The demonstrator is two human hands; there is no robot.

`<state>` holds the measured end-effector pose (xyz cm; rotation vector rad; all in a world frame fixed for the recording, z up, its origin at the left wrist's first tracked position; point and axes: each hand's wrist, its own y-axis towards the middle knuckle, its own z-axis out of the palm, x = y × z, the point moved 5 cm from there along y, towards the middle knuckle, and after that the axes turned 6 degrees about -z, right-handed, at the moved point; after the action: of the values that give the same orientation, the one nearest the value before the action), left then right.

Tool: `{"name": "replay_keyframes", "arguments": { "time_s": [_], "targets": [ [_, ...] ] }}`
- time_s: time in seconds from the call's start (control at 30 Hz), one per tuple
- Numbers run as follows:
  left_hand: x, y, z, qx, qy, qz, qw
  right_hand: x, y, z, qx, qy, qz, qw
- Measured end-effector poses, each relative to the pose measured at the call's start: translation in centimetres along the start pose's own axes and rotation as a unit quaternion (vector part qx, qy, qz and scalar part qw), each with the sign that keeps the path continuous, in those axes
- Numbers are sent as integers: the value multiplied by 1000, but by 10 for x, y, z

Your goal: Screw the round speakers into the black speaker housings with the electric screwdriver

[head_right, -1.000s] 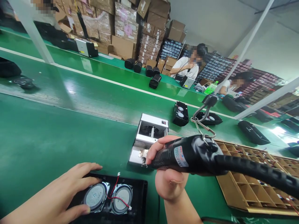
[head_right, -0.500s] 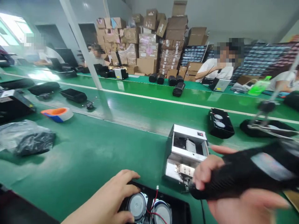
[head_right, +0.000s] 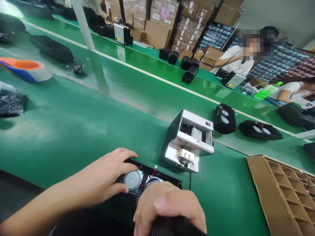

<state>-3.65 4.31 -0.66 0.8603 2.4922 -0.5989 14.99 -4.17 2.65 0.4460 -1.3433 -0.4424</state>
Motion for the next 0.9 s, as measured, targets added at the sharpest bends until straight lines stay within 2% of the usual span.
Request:
{"name": "replay_keyframes", "arguments": {
  "time_s": [0.1,0.2,0.37,0.47,0.6,0.67,0.9],
  "targets": [
    [0,0,0,-16,-6,13,1000,1,10,13,-2,12,-3,1000],
    [2,1,3,-23,-8,23,999,0,24,16,-31,-24,49,998],
    [1,2,4,-21,-2,29,999,-4,39,19,-33,-31,72,996],
    [-1,3,1,-11,4,20,1000,-11,30,15,-34,-24,70,997],
    [-3,4,0,3,12,14,1000,-16,9,7,-68,51,1,996],
    [-3,4,0,3,13,14,1000,-18,2,5,-84,79,-8,993],
    [-1,3,1,2,10,17,1000,-14,2,15,-96,51,-9,994]
  ]
}}
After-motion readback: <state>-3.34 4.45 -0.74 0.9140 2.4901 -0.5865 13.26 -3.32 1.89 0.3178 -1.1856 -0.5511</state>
